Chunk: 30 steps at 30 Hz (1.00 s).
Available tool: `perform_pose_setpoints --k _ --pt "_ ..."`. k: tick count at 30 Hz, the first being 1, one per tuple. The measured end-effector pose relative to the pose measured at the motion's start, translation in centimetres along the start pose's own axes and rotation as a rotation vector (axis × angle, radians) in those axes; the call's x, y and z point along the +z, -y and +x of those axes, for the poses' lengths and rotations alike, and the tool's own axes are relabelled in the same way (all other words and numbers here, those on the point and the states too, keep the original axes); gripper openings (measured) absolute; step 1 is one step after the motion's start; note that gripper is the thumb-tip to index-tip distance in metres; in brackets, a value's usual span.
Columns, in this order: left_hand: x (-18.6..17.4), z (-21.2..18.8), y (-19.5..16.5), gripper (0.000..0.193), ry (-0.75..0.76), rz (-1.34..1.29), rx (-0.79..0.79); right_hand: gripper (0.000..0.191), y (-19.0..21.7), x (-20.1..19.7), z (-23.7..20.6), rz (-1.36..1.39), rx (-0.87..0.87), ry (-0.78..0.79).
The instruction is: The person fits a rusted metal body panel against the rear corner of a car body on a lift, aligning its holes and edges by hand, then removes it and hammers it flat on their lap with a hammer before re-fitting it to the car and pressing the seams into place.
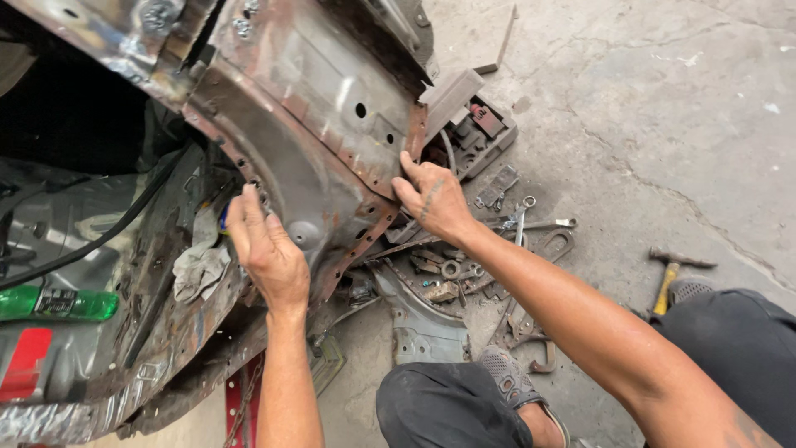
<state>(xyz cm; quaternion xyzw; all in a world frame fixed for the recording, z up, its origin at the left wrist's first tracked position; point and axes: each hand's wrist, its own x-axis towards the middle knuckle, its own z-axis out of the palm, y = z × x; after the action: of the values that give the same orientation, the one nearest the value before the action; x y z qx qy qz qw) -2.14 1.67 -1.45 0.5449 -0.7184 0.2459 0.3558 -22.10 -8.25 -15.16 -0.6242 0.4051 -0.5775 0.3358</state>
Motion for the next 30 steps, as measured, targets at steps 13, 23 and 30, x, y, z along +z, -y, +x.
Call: perform_pose_setpoints --k 13,23,30 --pt "2.6 4.4 -1.4 0.117 0.103 0.114 -0.077 0.051 1.1 0.1 -0.4 -0.031 0.080 -0.043" --pt "2.5 4.7 -2.9 0.124 0.095 -0.057 -0.138 0.061 2.7 -0.5 0.1 -0.170 -0.369 -0.186" --pt "2.8 4.9 -2.8 0.123 0.101 0.021 -0.156 0.074 3.7 0.2 0.8 -0.192 -0.382 0.027"
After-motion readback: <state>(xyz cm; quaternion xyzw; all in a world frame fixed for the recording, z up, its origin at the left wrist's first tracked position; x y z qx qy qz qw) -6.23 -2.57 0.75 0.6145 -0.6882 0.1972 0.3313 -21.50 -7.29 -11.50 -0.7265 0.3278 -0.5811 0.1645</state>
